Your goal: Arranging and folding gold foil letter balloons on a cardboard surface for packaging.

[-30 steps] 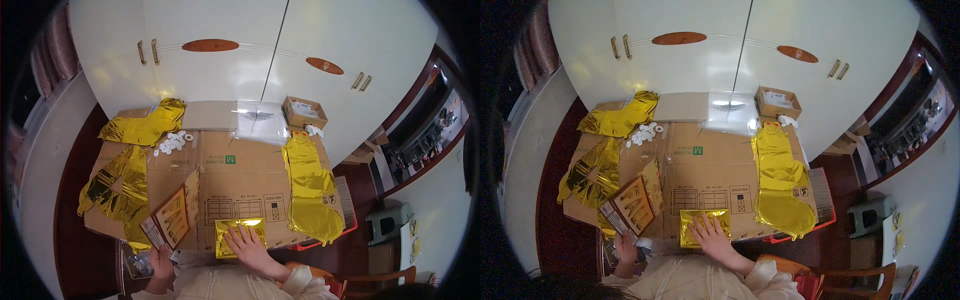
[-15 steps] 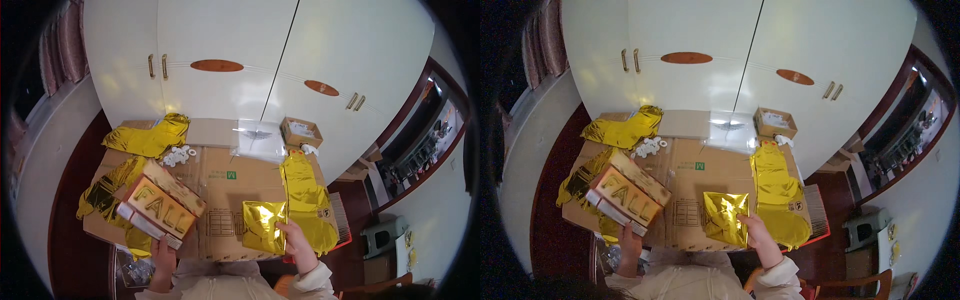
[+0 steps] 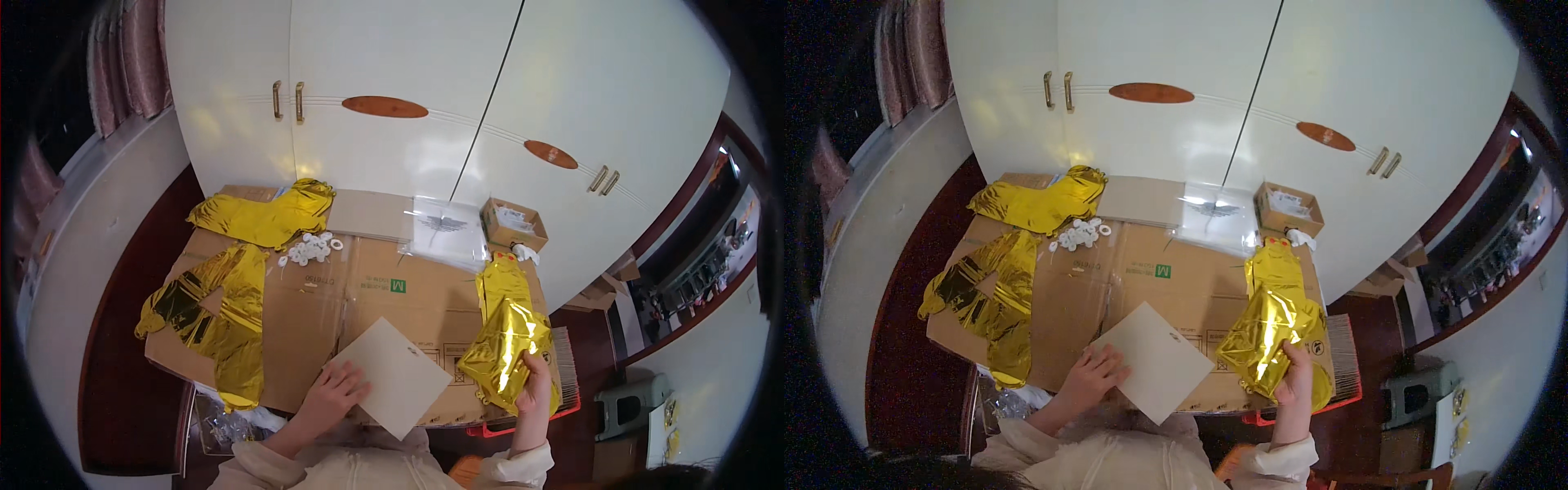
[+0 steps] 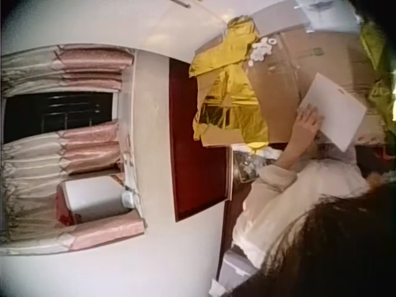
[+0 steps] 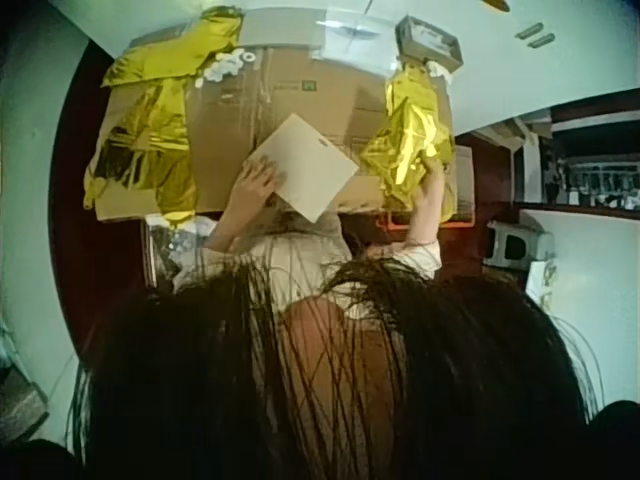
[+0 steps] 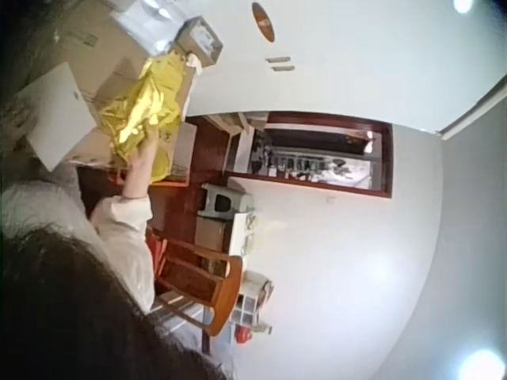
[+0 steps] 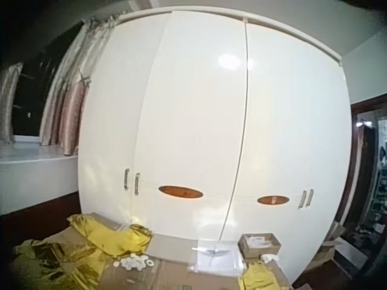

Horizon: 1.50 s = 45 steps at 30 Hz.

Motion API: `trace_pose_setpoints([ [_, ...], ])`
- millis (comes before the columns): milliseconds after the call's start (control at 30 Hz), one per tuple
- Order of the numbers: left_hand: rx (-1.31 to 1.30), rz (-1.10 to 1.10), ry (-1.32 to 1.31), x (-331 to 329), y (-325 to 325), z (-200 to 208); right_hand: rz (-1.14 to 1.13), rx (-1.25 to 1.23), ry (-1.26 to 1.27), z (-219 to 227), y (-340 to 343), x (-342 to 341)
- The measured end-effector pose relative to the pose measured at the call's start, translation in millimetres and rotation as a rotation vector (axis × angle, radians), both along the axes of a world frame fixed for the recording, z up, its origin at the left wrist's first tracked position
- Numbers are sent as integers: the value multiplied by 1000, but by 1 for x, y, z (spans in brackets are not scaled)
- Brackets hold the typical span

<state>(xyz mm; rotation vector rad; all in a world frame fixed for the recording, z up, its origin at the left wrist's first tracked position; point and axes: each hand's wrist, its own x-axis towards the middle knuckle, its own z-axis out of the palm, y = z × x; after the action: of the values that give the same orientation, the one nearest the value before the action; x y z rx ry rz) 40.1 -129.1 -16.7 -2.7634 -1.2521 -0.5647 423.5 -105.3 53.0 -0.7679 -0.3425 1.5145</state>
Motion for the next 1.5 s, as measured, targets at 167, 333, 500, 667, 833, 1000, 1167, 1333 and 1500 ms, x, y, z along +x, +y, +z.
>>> trace_pose_setpoints([
  [167,12,53,13,-10,9,-20,178,-67,-173,-22,14,-25],
  [333,-14,86,-25,-18,16,-9,536,-215,-285,-38,40,-56],
  [500,-85,163,-377,-9,11,9,856,-331,-250,-63,74,-101],
  [667,-120,27,-331,14,9,22,980,-250,-246,-70,99,-133],
  [833,-291,308,-987,23,-1,-3,622,-184,-36,-73,78,-146],
  [1000,-1192,-11,-2034,26,10,-17,297,-14,228,-78,33,-173],
  [1167,-1172,-117,-2311,49,9,-17,115,15,274,-77,12,-203],
  [1333,-1300,104,-2233,39,25,-7,169,79,307,-92,11,-182],
  [1500,-1567,230,-1693,-8,66,7,290,133,-83,-59,33,-124],
])
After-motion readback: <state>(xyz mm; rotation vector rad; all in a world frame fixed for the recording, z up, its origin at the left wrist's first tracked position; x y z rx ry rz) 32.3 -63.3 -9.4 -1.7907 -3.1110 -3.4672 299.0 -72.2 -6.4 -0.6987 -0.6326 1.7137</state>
